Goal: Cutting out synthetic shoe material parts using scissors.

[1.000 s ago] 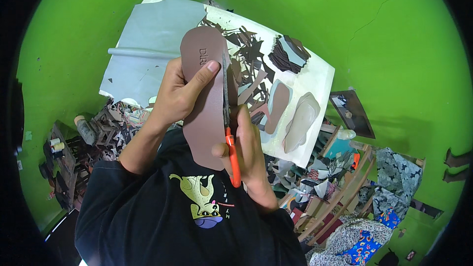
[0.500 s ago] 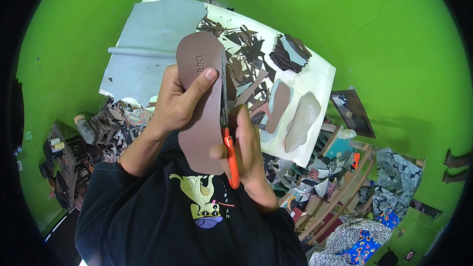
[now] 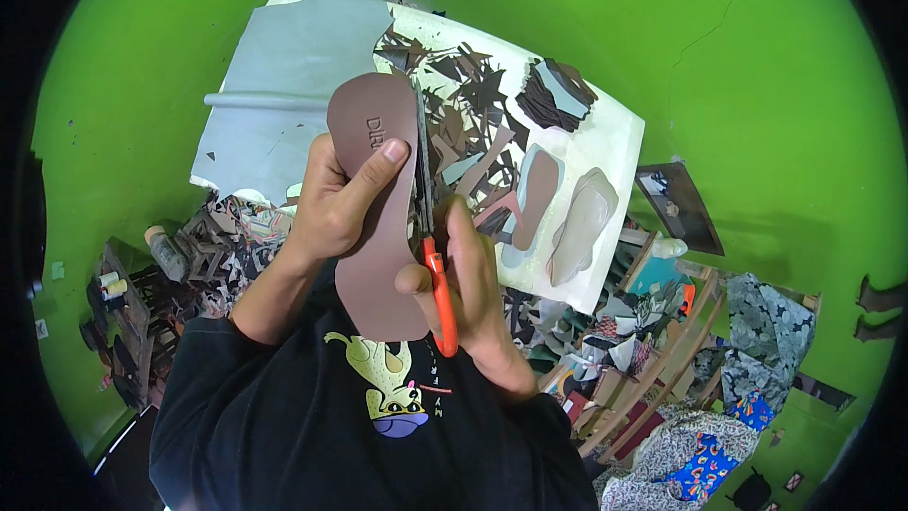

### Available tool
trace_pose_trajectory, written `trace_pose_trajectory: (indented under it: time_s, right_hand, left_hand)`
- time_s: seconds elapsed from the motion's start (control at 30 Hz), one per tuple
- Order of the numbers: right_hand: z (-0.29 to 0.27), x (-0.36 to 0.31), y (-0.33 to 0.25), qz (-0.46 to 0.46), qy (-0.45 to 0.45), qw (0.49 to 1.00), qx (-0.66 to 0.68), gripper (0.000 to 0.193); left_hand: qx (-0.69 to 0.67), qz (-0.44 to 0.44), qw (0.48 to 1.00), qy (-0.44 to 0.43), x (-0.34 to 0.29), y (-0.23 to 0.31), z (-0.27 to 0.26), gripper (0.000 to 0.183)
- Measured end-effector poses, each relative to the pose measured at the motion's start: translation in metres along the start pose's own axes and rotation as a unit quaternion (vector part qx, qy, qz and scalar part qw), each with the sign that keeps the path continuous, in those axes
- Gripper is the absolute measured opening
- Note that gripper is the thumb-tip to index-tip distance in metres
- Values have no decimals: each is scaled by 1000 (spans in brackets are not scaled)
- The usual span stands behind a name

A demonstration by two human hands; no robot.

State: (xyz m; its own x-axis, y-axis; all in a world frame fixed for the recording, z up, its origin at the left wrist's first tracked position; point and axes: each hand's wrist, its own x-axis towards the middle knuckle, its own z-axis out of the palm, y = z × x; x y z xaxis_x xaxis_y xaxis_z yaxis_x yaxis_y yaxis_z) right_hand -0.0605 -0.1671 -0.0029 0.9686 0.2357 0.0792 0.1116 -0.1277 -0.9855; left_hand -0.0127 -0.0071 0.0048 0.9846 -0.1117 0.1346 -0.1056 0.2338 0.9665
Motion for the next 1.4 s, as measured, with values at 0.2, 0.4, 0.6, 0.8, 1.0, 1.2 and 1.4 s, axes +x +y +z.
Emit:
trace_pose_trajectory:
  time_s: [0.2,0.4,0.6,0.8,1.0,1.2,1.4]
  right_hand:
    - [-2,7,5,0,-6,1000,-3,87]
    - [0,13,-8,-35,-4,998,-55,79]
    - [-6,10,-5,15,-42,995,-86,74]
    - [-7,8,-4,49,-34,997,-40,77]
    - [-10,10,0,18,-28,999,-33,75]
    - [-15,8,5,100,-23,994,-30,62]
    - [-15,31,38,24,-56,993,-100,77]
  left_hand:
    - [-16,-17,999,-22,-4,-2,-4,23]
    - [-57,-82,995,-28,-4,0,-12,21]
    - [-133,-113,984,29,11,15,-17,22]
    - [7,-39,999,26,17,9,-14,22]
    - [58,-30,998,-14,16,6,-18,24]
    - [63,-21,998,-22,21,0,-25,25]
    - [-172,-133,968,123,32,-29,-33,22]
